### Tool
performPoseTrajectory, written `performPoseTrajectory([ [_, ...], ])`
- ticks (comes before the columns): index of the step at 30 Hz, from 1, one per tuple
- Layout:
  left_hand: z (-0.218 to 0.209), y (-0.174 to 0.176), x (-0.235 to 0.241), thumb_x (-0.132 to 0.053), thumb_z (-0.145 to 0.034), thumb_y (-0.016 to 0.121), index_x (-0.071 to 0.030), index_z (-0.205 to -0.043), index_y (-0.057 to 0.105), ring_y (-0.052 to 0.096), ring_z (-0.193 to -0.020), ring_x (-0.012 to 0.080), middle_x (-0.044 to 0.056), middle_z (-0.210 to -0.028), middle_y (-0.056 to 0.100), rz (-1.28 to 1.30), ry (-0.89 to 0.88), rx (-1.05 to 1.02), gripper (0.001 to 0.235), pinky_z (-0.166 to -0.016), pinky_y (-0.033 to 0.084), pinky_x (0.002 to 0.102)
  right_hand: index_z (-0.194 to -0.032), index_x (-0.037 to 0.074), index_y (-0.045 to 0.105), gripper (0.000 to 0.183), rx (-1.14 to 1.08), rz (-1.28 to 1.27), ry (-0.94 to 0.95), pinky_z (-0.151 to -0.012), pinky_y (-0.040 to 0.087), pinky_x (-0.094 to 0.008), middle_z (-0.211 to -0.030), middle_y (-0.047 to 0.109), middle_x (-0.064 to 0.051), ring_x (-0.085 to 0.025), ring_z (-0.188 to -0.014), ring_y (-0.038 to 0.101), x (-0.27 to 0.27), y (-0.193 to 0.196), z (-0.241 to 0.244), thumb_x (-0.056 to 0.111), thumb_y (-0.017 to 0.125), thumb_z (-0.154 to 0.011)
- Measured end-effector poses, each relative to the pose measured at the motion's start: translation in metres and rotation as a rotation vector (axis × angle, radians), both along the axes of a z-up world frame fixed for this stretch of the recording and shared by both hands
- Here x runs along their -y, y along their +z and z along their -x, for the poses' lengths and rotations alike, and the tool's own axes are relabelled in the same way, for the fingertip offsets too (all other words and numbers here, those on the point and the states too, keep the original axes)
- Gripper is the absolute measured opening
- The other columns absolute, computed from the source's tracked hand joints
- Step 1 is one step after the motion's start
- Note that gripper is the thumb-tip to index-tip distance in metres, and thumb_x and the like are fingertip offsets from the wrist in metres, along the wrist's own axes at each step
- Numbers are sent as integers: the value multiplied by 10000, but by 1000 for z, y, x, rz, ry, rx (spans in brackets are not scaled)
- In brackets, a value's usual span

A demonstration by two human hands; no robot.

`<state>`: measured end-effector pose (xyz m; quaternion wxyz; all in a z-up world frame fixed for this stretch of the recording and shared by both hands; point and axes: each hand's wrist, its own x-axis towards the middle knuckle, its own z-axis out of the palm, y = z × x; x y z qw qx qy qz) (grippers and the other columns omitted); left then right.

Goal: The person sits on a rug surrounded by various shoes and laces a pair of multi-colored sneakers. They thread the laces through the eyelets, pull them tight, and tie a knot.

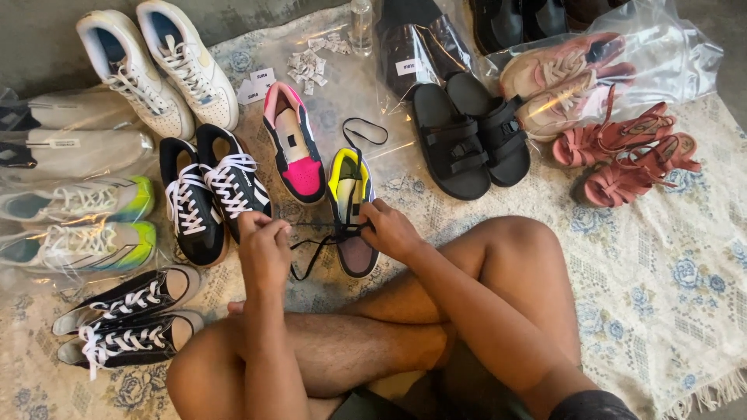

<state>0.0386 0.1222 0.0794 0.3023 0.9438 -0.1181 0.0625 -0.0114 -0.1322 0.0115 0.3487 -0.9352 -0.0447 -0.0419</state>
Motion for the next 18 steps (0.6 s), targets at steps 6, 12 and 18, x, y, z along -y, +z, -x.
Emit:
performPoseTrajectory([
  [6, -3, -2, -19, -85, -885, 777, -76, -916, 752, 669, -934, 382, 104, -1042, 528, -16, 21, 131, 41, -825, 560, 445, -955, 157, 524, 200, 68, 20, 69, -669, 570, -550, -901, 559, -127, -462, -797, 691, 6, 4, -2, 103, 685, -849],
  [12, 11, -19, -5, -99, -898, 754, -127, -935, 732, 699, -989, 375, 74, -1118, 561, 93, 28, 97, 51, -864, 591, 442, -728, 112, 584, 240, 186, -253, 188, -745, 551, -426, -823, 565, -72, -347, -824, 659, 15, 32, -1, 21, 806, -747],
  [18, 15, -59, 14, -95, -943, 755, -78, -935, 726, 703, -876, 310, 94, -1068, 556, 388, 166, 3, 35, -748, 628, 381, -675, 66, 674, 221, 52, -691, 376, -761, 511, -395, -687, 676, -93, -251, -717, 647, 15, 58, -3, -15, 801, -837],
])
